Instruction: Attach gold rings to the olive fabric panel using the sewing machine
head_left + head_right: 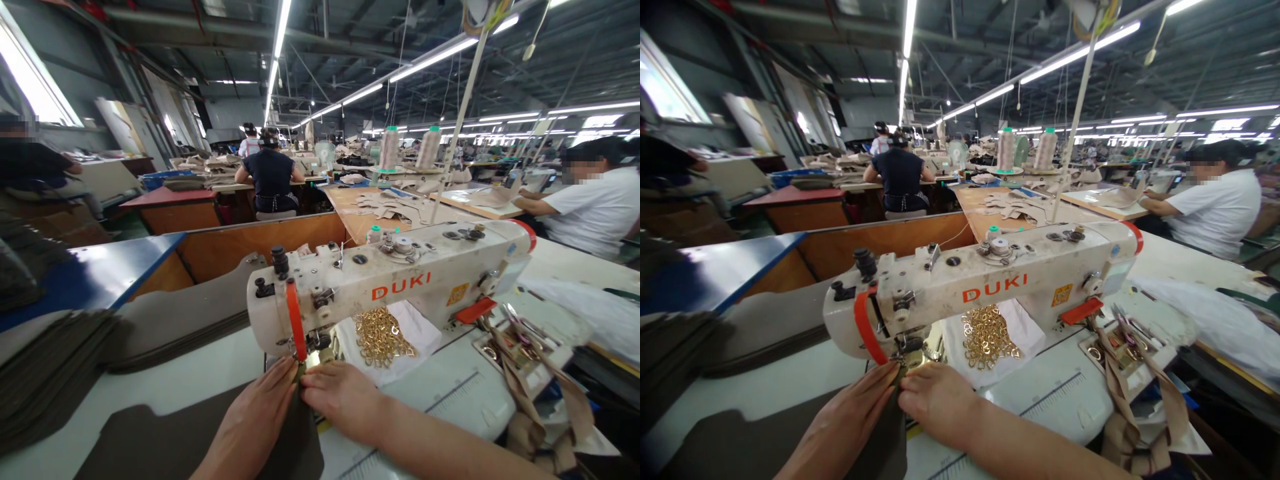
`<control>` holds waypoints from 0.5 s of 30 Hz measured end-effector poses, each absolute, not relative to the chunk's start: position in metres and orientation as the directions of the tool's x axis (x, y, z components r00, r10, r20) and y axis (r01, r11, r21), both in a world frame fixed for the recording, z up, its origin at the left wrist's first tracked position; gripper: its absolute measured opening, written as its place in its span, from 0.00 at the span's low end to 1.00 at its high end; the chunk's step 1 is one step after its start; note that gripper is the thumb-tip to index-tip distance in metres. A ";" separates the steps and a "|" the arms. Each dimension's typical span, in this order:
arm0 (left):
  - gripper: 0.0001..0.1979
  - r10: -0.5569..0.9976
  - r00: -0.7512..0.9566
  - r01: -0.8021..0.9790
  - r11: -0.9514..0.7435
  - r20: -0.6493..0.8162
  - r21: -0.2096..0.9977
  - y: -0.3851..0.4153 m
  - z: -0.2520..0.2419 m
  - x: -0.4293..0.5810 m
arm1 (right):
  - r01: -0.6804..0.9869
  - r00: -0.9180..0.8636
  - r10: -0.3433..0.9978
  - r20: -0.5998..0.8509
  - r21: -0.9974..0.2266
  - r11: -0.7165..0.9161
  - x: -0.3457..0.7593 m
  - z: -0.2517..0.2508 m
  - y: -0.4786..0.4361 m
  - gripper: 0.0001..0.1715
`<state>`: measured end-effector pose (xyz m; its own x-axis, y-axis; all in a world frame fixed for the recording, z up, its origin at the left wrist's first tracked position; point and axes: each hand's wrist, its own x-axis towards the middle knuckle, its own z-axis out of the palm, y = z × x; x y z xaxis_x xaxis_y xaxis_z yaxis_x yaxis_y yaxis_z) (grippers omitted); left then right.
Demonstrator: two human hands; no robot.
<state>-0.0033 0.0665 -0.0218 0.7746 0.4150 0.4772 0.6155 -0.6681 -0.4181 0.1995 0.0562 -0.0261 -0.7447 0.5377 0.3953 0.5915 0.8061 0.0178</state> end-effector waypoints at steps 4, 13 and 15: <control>0.19 0.453 0.767 0.626 -0.684 0.454 -0.374 0.066 -0.026 -0.006 | 0.579 -0.746 0.519 0.417 0.023 0.815 0.200 -0.027 0.056 0.05; 0.20 0.465 0.750 0.642 -0.684 0.470 -0.347 0.069 -0.027 -0.003 | 0.594 -0.734 0.550 0.398 -0.016 0.804 0.199 -0.026 0.056 0.04; 0.20 0.496 0.730 0.664 -0.677 0.471 -0.317 0.068 -0.026 -0.002 | 0.595 -0.734 0.553 0.393 -0.020 0.804 0.199 -0.025 0.057 0.04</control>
